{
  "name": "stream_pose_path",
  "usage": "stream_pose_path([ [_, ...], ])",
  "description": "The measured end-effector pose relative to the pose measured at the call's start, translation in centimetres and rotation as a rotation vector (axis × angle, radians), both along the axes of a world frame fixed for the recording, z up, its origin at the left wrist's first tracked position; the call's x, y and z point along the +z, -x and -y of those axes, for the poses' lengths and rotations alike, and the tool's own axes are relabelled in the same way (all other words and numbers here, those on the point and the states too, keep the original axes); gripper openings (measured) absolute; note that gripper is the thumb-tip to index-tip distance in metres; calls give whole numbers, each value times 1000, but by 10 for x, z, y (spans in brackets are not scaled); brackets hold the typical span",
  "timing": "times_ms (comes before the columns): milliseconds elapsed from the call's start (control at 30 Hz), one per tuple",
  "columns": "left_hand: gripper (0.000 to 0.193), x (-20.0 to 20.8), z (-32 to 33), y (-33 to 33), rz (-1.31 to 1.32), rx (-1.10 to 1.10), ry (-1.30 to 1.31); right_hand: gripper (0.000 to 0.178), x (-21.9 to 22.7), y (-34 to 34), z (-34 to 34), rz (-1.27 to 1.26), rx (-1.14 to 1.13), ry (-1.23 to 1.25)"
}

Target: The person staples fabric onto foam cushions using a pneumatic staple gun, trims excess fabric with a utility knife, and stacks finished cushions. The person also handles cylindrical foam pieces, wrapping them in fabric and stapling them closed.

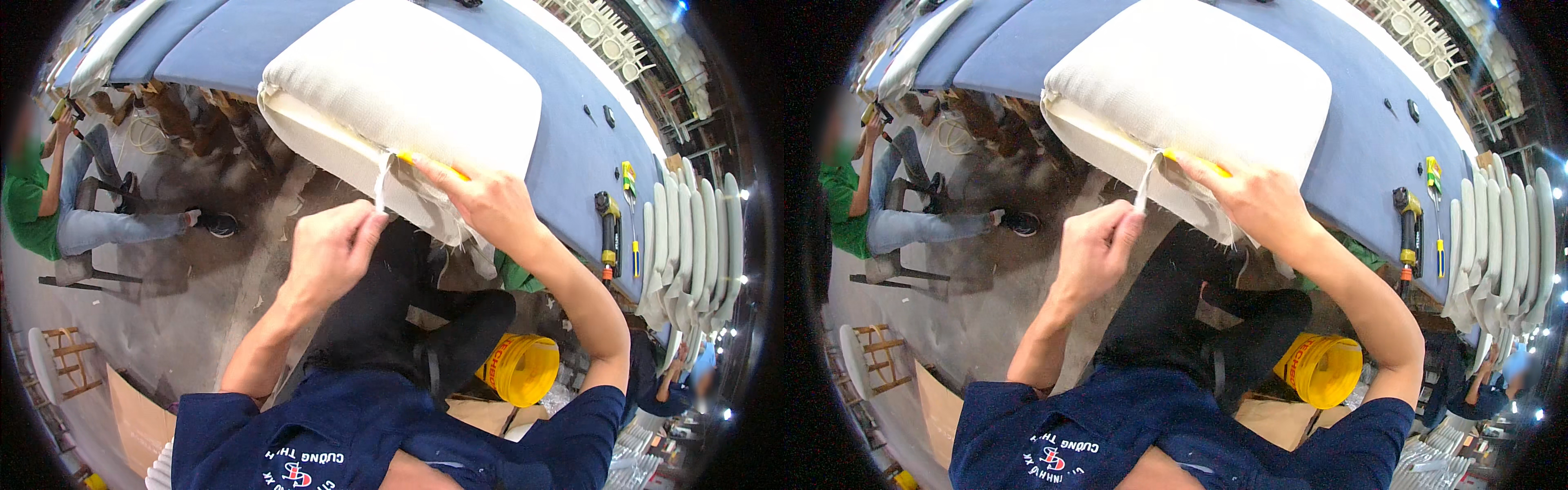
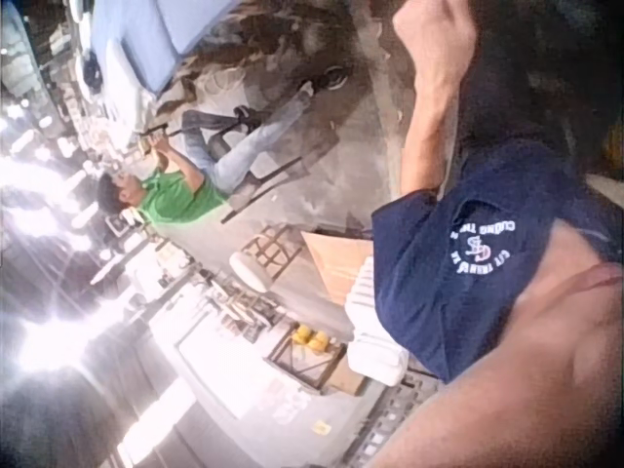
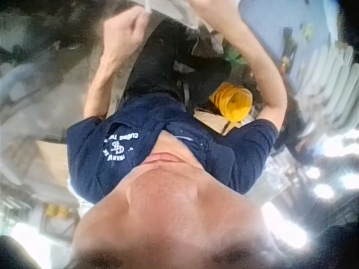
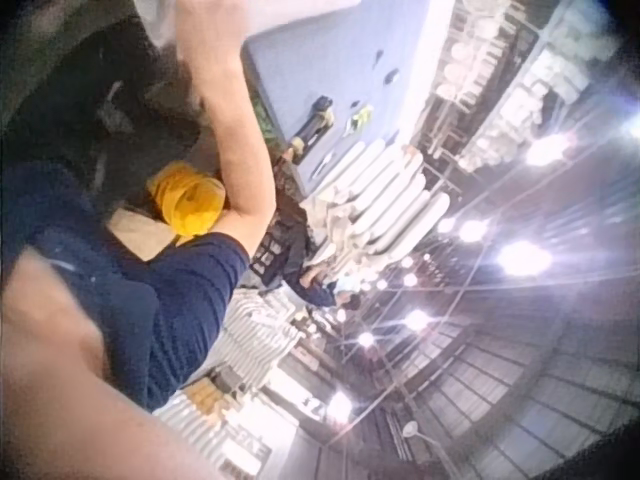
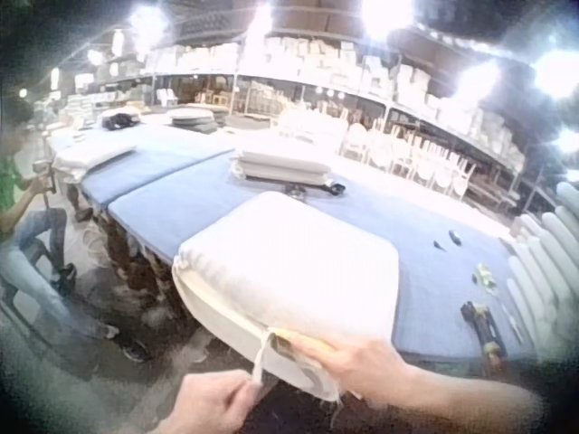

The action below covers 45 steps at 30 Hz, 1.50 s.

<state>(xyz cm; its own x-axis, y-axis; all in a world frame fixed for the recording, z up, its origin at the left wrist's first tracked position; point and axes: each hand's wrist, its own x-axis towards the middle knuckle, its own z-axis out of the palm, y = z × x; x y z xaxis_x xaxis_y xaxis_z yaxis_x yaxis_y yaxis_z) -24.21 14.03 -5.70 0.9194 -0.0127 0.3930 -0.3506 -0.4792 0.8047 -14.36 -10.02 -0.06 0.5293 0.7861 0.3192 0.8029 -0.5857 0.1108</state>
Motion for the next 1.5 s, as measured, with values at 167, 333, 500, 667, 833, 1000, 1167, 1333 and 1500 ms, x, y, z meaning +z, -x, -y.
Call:
stream_pose_path([
  [167,26,6,16,7,0,-33,10,66,11,7,13,-18,-8,8],
  [333,29,5,31,11,-11,-171,79,60,10,2,17,10,28,-16],
  [500,28,13,32,16,-26,-174,77,58,18,4,26,34,26,55],
  [667,16,11,73,46,76,-475,146,57,28,28,61,-26,-82,121],
  [833,16,37,114,67,146,-748,222,60,32,44,99,-6,-138,214],
  [1000,23,49,162,88,210,-947,400,61,46,63,126,33,-192,315],
  [1167,26,69,209,97,262,-1086,546,51,54,70,143,8,-205,244],
  [1333,28,80,222,95,211,-1144,629,52,21,76,165,-17,-246,103],
  [1500,28,70,235,93,194,-1215,686,54,-50,74,190,-34,-213,-197],
])
